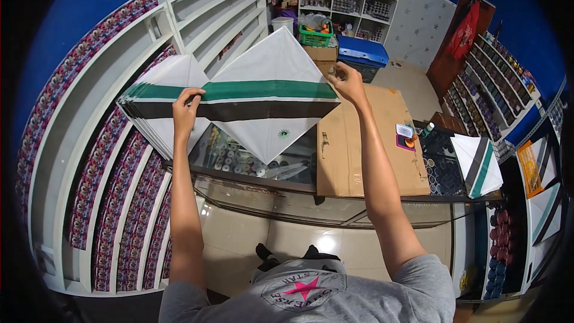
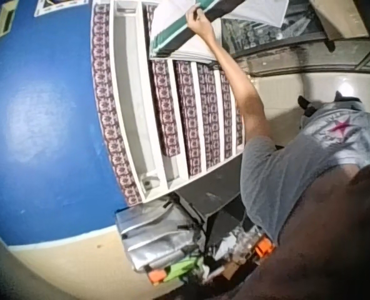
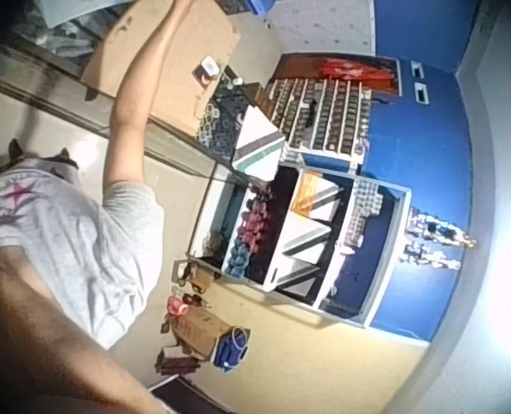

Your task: The person assembles white and green diamond-shaped kites by hand. They unfold the kites, place them on a cardboard surface, and use a small stamping tool to apply a green circular logo to the center. The person then lifts the kite to inspect it and places it on a shelf before repeating the process with another kite.

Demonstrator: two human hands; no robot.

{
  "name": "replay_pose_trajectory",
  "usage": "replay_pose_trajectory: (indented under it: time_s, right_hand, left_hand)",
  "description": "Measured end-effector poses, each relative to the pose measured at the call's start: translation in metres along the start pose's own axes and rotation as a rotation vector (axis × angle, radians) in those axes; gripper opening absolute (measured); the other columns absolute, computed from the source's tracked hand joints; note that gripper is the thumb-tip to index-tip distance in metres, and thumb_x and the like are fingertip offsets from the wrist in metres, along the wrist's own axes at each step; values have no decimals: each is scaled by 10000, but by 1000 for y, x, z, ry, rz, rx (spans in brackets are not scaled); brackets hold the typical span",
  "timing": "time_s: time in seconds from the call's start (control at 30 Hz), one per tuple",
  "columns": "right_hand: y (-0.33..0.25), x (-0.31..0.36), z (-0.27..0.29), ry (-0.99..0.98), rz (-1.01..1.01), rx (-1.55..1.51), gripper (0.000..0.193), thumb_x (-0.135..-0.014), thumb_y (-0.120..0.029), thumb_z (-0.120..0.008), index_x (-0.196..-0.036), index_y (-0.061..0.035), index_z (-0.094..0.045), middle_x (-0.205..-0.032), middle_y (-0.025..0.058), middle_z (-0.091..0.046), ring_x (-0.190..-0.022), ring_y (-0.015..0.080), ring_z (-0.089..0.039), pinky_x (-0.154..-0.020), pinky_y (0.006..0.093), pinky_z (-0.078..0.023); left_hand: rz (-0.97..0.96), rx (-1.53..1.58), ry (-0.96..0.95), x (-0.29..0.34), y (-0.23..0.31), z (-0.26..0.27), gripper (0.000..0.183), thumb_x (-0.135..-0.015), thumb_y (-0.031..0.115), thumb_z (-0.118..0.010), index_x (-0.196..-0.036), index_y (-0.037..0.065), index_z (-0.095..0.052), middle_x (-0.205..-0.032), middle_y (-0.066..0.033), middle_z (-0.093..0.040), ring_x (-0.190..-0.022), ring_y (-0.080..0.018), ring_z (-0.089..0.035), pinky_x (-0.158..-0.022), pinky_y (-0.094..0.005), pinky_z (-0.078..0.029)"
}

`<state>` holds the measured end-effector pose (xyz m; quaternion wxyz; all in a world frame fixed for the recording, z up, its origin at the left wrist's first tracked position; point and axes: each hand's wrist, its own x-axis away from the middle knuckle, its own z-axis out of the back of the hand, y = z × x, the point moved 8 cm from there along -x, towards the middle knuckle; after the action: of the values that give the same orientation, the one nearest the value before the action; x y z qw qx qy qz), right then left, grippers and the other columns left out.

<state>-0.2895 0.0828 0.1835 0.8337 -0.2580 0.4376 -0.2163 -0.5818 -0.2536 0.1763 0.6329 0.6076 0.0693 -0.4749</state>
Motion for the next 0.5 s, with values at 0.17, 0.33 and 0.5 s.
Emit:
replay_pose_trajectory:
  time_s: [0.17, 0.33, 0.5]
  right_hand:
    - [-66, -30, -39, -82, 146, -209, 283, -731, -114, -729, -992, -41, -645, -954, 87, -623, -874, 201, -627, -771, 320, -499]
    - [-94, -54, -85, -112, 265, -329, 276, -741, -91, -718, -1005, -53, -645, -1013, 83, -609, -865, 188, -614, -764, 321, -498]
    - [-95, -60, -128, -208, 99, -325, 210, -758, -67, -696, -964, -49, -659, -875, 81, -659, -780, 174, -620, -728, 308, -493]
  left_hand:
    - [-34, -81, -64, -12, 10, 26, 122, -868, -15, -553, -933, -27, -656, -987, -59, -611, -936, -134, -571, -841, -234, -420]
    - [-69, -192, -103, -23, 14, 44, 137, -843, -30, -559, -908, 11, -673, -952, -55, -636, -870, -142, -596, -749, -249, -444]
    - [-91, -285, -138, -28, 18, 65, 134, -836, -14, -575, -904, 28, -682, -934, -41, -646, -840, -135, -594, -706, -246, -434]
